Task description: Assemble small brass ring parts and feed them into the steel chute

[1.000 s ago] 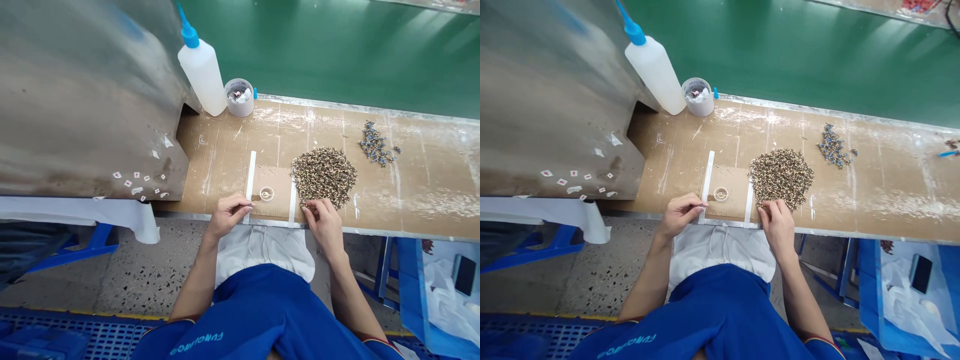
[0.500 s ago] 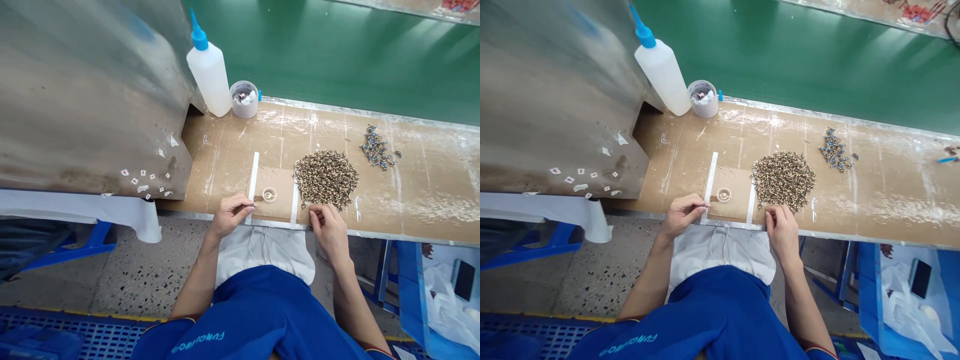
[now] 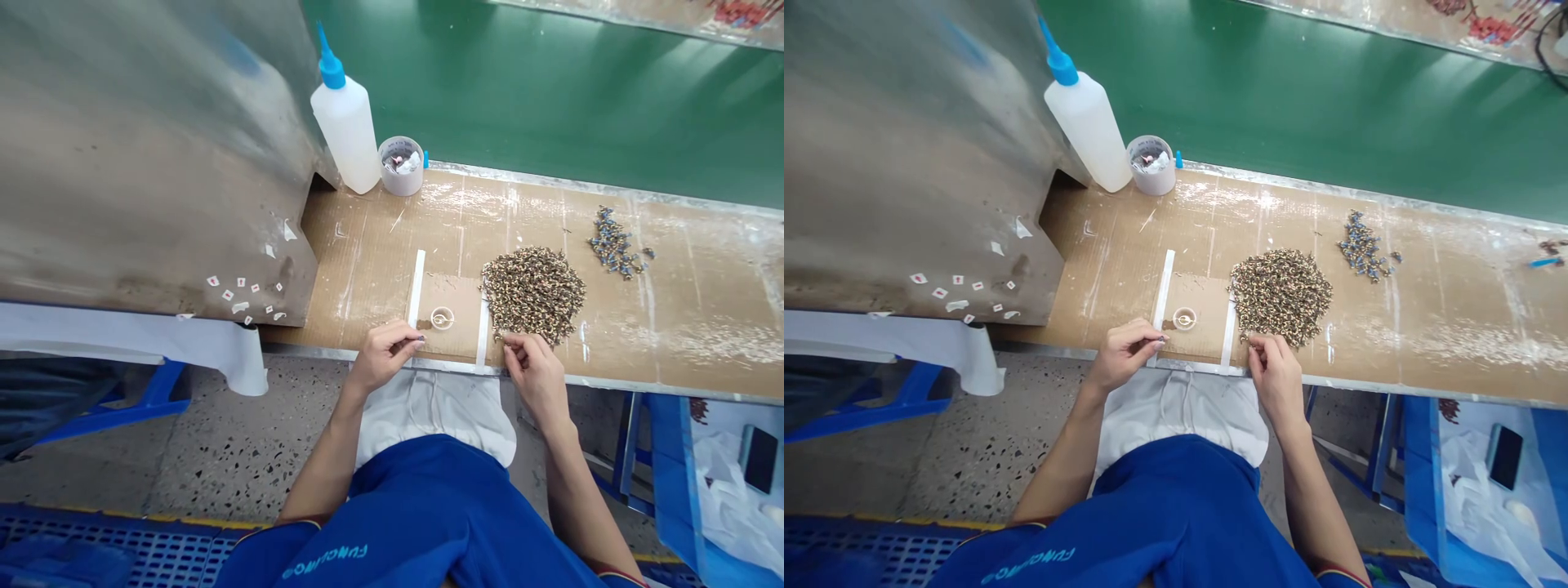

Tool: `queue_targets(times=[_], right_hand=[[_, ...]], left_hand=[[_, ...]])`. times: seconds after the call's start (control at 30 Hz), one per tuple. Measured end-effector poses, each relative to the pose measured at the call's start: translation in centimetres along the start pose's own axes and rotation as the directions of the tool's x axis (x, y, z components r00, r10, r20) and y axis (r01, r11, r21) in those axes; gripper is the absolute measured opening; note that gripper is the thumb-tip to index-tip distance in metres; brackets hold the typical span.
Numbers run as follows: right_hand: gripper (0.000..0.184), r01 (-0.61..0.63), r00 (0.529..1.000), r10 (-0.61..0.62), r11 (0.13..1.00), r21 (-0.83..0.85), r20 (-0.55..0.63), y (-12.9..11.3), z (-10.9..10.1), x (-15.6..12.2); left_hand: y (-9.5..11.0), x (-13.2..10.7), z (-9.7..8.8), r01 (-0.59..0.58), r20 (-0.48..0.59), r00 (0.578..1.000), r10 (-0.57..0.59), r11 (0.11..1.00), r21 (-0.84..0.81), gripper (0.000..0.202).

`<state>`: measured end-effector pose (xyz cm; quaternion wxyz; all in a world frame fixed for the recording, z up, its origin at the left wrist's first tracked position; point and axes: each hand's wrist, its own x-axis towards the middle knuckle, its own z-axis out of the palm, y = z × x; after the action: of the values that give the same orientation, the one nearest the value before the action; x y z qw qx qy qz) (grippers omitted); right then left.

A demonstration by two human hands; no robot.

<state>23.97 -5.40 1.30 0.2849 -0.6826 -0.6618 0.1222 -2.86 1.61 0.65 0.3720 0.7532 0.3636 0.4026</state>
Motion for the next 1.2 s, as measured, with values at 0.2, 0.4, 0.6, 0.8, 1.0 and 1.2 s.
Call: queue_targets(times=[0.2,0.4,0.6,0.8,1.0,1.2], right_hand=[[0.017,0.056,0.997,-0.054,0.997,0.059,-0.047,-0.3,-0.3,0.1],[0.015,-0.031,1.0,0.028,0.958,0.286,0.013,-2.8,0.5,0.6],[0.021,-0.203,0.971,0.101,0.824,0.528,0.216,-5.2,3.1,1.0],[0.027,-0.282,0.953,0.154,0.765,0.579,0.261,-5.4,4.3,1.0],[0.026,-0.273,0.953,0.133,0.771,0.576,0.274,-5.4,4.2,1.1],[0.022,-0.223,0.96,0.08,0.8,0.556,0.269,-5.6,4.0,1.3]], left_hand=[[0.1,-0.2,1.0,-0.083,0.048,0.996,0.076,0.982,0.172,0.02],[0.0,-0.2,1.4,-0.132,0.107,0.989,0.106,0.954,0.27,0.026],[0.0,-0.1,1.5,-0.186,0.186,0.975,0.124,0.912,0.365,0.028],[-0.2,-0.2,1.6,-0.174,0.222,0.97,0.095,0.912,0.372,0.03],[-0.2,0.0,1.7,-0.196,0.199,0.972,0.125,0.898,0.394,0.031],[-0.3,-0.1,1.7,-0.202,0.207,0.97,0.125,0.888,0.414,0.03]])
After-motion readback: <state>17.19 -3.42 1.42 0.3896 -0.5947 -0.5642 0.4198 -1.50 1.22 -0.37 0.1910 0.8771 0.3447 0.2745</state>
